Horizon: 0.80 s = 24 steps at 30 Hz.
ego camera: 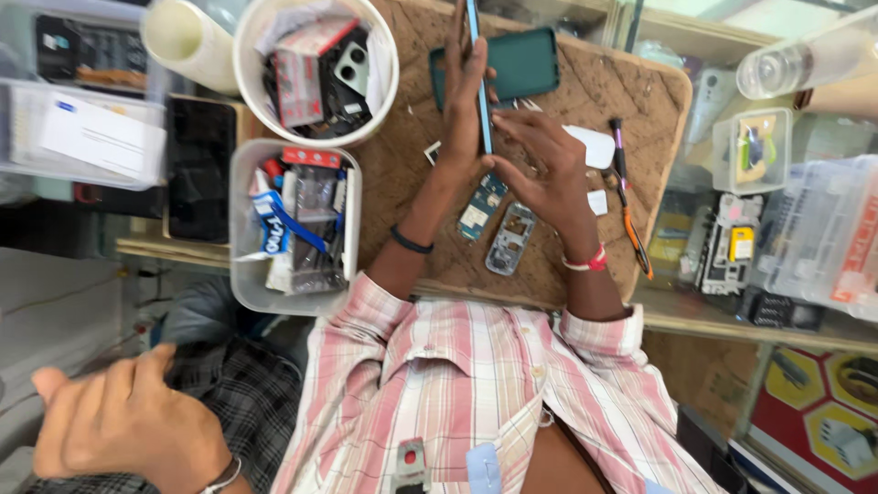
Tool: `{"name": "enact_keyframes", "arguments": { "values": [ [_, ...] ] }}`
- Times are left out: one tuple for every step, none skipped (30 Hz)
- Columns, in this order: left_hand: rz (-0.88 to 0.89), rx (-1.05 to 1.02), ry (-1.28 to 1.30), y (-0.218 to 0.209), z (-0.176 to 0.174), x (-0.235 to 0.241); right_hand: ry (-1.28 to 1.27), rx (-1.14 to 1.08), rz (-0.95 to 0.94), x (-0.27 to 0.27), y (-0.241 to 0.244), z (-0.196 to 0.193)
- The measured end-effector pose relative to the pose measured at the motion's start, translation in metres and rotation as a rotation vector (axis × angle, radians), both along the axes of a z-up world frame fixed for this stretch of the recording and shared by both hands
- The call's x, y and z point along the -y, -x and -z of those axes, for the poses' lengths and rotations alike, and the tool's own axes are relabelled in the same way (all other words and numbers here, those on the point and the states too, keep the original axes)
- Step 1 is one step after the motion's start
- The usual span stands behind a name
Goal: The person handles a smartphone motherboard, then picks up a light blue smartphone and a dark green case. They repeatedly insert and remove the phone from the case, rotate the phone, and wipe the case interior with a white wipe. The person continues to handle the phone and case, occasionally wiping the case and phone surfaces.
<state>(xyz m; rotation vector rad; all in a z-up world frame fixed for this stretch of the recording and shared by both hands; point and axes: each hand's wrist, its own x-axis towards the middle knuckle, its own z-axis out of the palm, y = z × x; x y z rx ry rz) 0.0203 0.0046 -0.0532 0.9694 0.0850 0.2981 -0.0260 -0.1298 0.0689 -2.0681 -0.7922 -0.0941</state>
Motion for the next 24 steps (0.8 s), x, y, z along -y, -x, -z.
{"name": "enact_keyframes", "arguments": {
  "values": [
    [0.006,-0.003,0.057,0.001,0.002,0.000,0.002,0.003,-0.006,0.002,0.002,0.003],
    [0.011,-0.006,0.114,-0.001,0.004,0.000,0.006,0.014,-0.007,0.004,0.002,0.005],
    [0.011,-0.008,0.164,0.001,0.005,-0.002,0.003,0.025,-0.012,0.005,0.001,0.009],
    [-0.007,-0.030,0.148,0.008,0.005,-0.001,0.000,0.037,-0.018,0.005,0.004,0.012],
    [-0.028,-0.029,0.122,0.007,0.001,-0.004,-0.003,0.035,0.005,0.003,0.004,0.012],
    [-0.049,-0.028,0.097,0.007,-0.006,-0.006,-0.005,0.034,0.027,0.001,0.009,0.011],
    [-0.050,-0.035,0.086,0.006,-0.014,-0.010,-0.015,0.044,0.049,-0.003,0.008,0.008],
    [-0.053,-0.042,0.075,0.007,-0.021,-0.012,-0.027,0.078,0.051,-0.008,0.007,0.005],
    [-0.051,-0.056,0.066,0.007,-0.026,-0.013,-0.036,0.107,0.056,-0.011,0.010,0.003],
    [-0.046,0.009,0.062,0.003,-0.028,-0.015,-0.046,0.135,0.062,-0.014,0.009,0.003],
    [-0.033,0.059,0.063,0.005,-0.027,-0.012,-0.057,0.149,0.083,-0.015,0.011,0.004],
    [-0.019,0.109,0.064,0.005,-0.025,-0.010,-0.067,0.163,0.103,-0.016,0.011,0.006],
    [0.003,0.114,0.065,0.005,-0.020,-0.007,-0.075,0.170,0.129,-0.016,0.014,0.008],
    [0.025,0.119,0.066,0.001,-0.016,-0.005,-0.076,0.170,0.153,-0.014,0.015,0.010],
    [0.052,0.122,0.065,0.000,-0.011,-0.004,-0.078,0.170,0.182,-0.012,0.015,0.011],
    [0.081,0.087,0.085,0.005,-0.008,-0.001,-0.081,0.169,0.212,-0.010,0.017,0.012],
    [0.113,0.062,0.103,0.007,-0.007,0.001,-0.084,0.195,0.224,-0.009,0.018,0.011],
    [0.145,0.035,0.121,0.009,-0.007,0.003,-0.086,0.221,0.237,-0.008,0.019,0.011],
    [0.172,0.029,0.168,0.011,-0.008,0.005,-0.088,0.245,0.252,-0.006,0.021,0.010],
    [0.198,0.021,0.215,0.013,-0.010,0.006,-0.099,0.257,0.258,-0.005,0.021,0.010],
    [0.225,0.011,0.265,0.016,-0.011,0.009,-0.106,0.266,0.263,-0.004,0.022,0.011],
    [0.248,-0.005,0.313,0.018,-0.012,0.011,-0.114,0.276,0.268,-0.003,0.022,0.012],
    [0.269,-0.022,0.361,0.018,-0.013,0.012,-0.122,0.285,0.283,-0.002,0.022,0.013],
    [0.290,-0.040,0.408,0.017,-0.013,0.012,-0.130,0.294,0.298,-0.001,0.020,0.013]
  ]
}}
